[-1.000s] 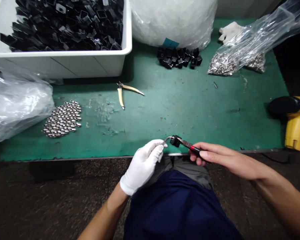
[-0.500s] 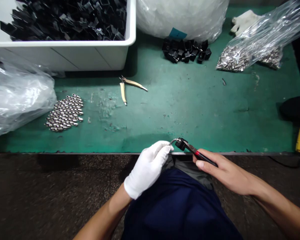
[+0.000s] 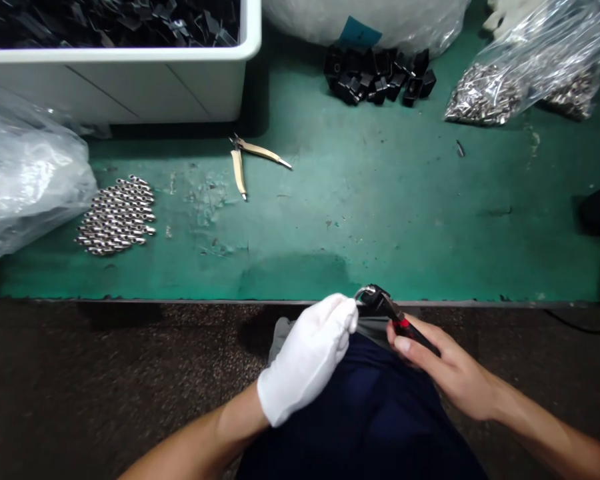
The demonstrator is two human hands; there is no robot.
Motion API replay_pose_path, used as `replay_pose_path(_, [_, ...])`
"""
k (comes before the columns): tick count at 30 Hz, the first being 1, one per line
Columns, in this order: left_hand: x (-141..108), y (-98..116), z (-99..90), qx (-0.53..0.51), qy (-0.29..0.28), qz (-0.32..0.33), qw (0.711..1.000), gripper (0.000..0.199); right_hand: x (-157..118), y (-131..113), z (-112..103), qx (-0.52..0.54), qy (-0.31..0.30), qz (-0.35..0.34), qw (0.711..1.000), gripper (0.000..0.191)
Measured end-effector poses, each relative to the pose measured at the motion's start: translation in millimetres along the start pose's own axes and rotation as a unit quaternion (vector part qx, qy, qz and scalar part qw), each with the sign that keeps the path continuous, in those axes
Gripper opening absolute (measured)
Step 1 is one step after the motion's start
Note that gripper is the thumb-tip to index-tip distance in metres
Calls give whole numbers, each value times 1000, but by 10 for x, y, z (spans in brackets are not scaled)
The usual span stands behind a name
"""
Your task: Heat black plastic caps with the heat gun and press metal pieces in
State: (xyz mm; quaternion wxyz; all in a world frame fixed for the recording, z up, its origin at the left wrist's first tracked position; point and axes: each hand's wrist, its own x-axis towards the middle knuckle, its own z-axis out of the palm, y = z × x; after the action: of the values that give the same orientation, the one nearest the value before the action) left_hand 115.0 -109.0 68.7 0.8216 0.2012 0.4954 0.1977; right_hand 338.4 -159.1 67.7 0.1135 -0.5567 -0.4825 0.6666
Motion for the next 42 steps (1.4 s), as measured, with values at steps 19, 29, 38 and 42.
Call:
replay_pose_path(19, [17,-117,64,-17,45,38,998,34,66,1,172,92,13,-27,995,30])
replay_pose_path(29, [38,-168,58,-2,64,46,997,35,103,-1,215,108,22,-39,993,29])
replay_pose_path(38, [17,-108,40,46,56,59,996,34,134,35,154,84,12,-41,996,28])
replay_pose_path(42, [-17,-46,-17,101,61,68,991,36,152,-21,54,13,8,-36,999,27])
